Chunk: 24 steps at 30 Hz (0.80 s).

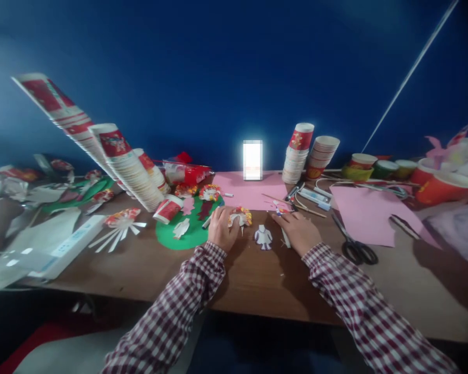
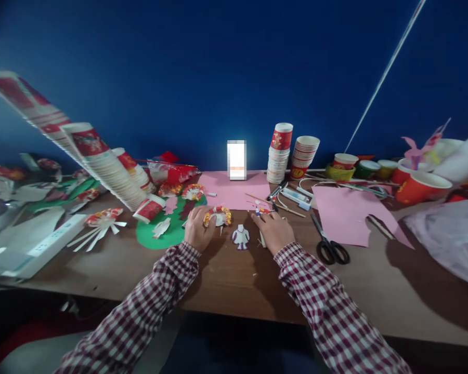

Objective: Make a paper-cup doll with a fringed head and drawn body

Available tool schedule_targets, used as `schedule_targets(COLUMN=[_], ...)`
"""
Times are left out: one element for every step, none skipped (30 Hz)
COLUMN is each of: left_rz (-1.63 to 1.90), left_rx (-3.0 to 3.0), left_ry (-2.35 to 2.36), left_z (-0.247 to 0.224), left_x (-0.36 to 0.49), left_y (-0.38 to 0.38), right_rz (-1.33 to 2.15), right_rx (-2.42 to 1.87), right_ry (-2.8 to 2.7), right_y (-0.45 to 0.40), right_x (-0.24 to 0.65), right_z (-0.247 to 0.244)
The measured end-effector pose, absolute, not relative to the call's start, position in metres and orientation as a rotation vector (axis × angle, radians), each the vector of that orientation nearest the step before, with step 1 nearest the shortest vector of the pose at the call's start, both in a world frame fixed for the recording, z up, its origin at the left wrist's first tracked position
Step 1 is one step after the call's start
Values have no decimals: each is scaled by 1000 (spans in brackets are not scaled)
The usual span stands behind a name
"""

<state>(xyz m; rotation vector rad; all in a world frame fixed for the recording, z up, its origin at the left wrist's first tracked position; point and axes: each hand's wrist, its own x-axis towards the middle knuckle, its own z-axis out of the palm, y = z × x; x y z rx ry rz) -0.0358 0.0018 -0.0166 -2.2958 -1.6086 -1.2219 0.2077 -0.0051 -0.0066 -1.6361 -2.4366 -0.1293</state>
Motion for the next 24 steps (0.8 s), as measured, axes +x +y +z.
schedule_targets(left_rz=[-1221,-1220,-1218,-1215,-1210,-1203,-1194,-1184,-1176,-1168,-1158,-1147,-1135,-1121,-1108,-1094,-1081,-1069,-1058,-1049,-1042,-1038,-1034,-1032], left_rx=[-2277,-2260,-2247,-2236,-2229,-2225,-2223,-2219,-2211,-2200,-2189,-2179,-2171,-2164,-2159,-2157,-2155,-2156,-2157,-2159,-2161,-2162,-2161,-2160], left_ry=[-1624,-1636,-1647,-1654,-1660,-1664,-1668,-1676,-1688,-1705,-1726,-1749,-1774,-1800,-1826,-1851,-1875,-1898,-1920,-1940,-1961,-1983,-2007,-2034], left_z=[-17,-18,-18,-18,-18,-19,-19,-19,-19,-20,-20,-20,-21,-21,-21,-21,-21,-21,-21,-20,-20,-20,-19,-18], left_x=[-35,-35,-35,-35,-34,-34,-33,-33,-33,-32,-32,-32,-32,-32,-32,-32,-31,-31,-31,-31,-31,-31,-31,-31], left_y=[2,1,1,0,-1,-2,-3,-4,-5,-5,-5,-5,-5,-5,-4,-4,-4,-3,-3,-3,-3,-3,-2,-1], right_rz=[-143,-156,-170,-183,-197,-211,-225,-238,-252,-265,-281,-297,-315,-331,-346,-359,-369,-376,-380,-382,-381,-379,-375,-370], right_rx=[-1645,-1651,-1654,-1657,-1657,-1656,-1652,-1647,-1641,-1636,-1634,-1636,-1637,-1636,-1628,-1614,-1595,-1572,-1548,-1527,-1510,-1501,-1504,-1517], right_ry=[-2447,-2455,-2463,-2468,-2471,-2471,-2470,-2468,-2463,-2454,-2440,-2421,-2398,-2376,-2355,-2338,-2325,-2317,-2312,-2311,-2312,-2316,-2317,-2319], right_y=[-6,-7,-8,-9,-10,-10,-11,-12,-13,-13,-14,-15,-16,-17,-18,-19,-20,-22,-24,-26,-29,-32,-35,-37], right_x=[208,208,209,209,209,209,209,209,210,210,210,210,210,210,210,209,208,205,202,199,195,191,187,183], right_z=[-6,-6,-6,-6,-6,-6,-6,-6,-6,-6,-6,-6,-5,-5,-4,-3,-3,-2,-2,-2,-2,-3,-3,-3])
